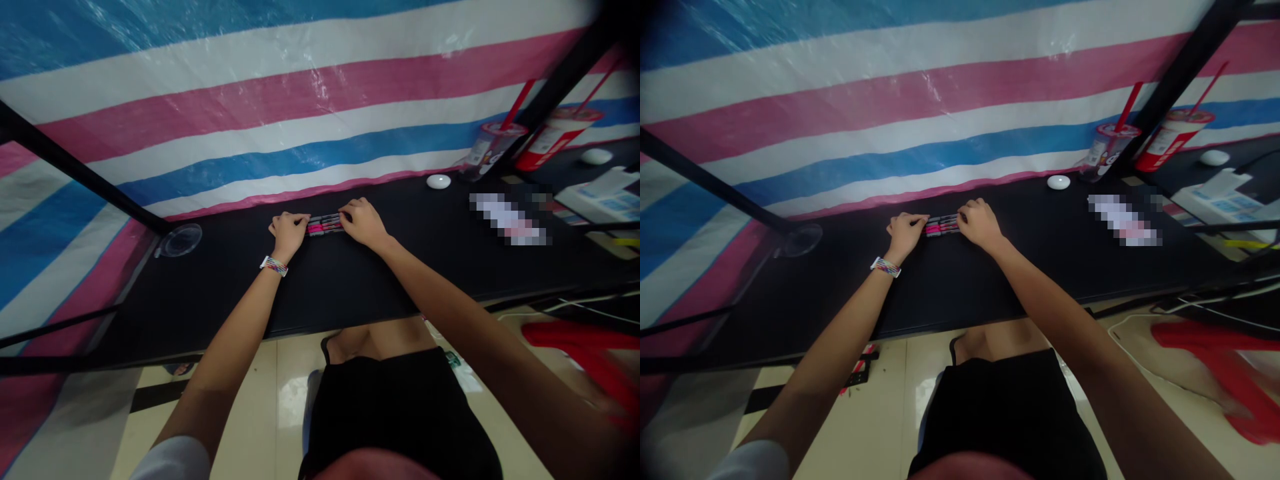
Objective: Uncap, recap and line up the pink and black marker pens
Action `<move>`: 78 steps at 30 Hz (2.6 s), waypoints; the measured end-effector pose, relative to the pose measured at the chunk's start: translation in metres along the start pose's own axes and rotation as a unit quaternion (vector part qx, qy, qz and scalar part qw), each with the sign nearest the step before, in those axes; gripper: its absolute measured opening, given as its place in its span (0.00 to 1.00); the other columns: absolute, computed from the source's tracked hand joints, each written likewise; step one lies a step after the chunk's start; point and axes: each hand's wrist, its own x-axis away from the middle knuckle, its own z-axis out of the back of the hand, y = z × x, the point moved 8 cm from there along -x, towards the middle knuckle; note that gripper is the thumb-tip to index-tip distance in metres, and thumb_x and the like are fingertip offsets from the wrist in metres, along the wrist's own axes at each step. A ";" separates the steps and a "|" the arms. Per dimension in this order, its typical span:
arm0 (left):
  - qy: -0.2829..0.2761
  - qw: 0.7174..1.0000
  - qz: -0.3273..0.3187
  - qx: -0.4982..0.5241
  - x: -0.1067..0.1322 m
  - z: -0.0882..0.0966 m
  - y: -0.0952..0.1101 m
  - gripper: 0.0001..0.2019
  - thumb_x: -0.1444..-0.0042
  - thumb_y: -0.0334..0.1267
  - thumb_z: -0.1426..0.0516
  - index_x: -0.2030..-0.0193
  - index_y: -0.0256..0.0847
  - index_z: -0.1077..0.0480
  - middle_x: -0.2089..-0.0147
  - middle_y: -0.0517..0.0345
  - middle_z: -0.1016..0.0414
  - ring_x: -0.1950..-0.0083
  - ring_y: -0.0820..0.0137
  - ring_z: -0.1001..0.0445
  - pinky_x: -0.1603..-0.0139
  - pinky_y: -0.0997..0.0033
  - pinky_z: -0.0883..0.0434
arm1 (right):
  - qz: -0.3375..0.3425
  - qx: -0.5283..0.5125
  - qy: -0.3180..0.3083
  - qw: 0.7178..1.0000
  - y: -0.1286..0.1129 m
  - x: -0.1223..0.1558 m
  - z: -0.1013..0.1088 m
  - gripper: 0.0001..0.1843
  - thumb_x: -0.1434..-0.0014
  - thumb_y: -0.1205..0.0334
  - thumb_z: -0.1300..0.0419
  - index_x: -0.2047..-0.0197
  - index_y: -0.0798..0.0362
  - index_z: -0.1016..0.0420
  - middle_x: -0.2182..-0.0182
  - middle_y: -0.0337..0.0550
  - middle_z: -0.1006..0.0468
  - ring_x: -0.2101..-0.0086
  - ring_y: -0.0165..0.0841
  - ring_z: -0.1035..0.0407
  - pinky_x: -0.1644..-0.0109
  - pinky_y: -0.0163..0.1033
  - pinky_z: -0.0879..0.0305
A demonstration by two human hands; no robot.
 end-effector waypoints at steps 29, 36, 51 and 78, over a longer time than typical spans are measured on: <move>-0.024 0.998 -0.054 0.034 0.007 0.003 0.034 0.08 0.35 0.29 0.38 0.61 0.47 0.21 0.51 0.49 0.19 0.43 0.50 0.26 0.32 0.43 0.37 | 0.119 -0.058 -0.069 0.989 -0.047 0.016 0.013 0.09 0.34 0.60 0.32 0.53 0.50 0.13 0.56 0.51 0.21 0.53 0.47 0.29 0.51 0.50 0.31; -0.040 0.996 -0.067 0.042 0.009 0.001 0.039 0.09 0.35 0.27 0.39 0.61 0.47 0.21 0.51 0.49 0.19 0.41 0.50 0.26 0.30 0.42 0.38 | 0.128 -0.062 -0.074 0.987 -0.048 0.016 0.012 0.04 0.36 0.62 0.31 0.58 0.50 0.14 0.57 0.49 0.21 0.53 0.46 0.29 0.52 0.48 0.31; -0.070 0.985 -0.148 -0.044 0.019 0.005 0.068 0.08 0.27 0.38 0.40 0.55 0.49 0.18 0.49 0.55 0.16 0.43 0.54 0.24 0.37 0.47 0.32 | 0.129 -0.154 -0.073 0.977 -0.042 0.013 0.006 0.03 0.39 0.66 0.30 0.62 0.49 0.15 0.62 0.43 0.15 0.58 0.41 0.29 0.53 0.44 0.36; -0.018 0.970 -0.236 -0.059 0.026 0.012 0.084 0.11 0.23 0.41 0.45 0.44 0.51 0.21 0.46 0.56 0.16 0.41 0.57 0.22 0.28 0.46 0.39 | -0.145 -0.503 0.068 0.849 0.018 -0.002 0.019 0.08 0.43 0.56 0.30 0.63 0.50 0.14 0.70 0.41 0.19 0.70 0.34 0.28 0.60 0.44 0.27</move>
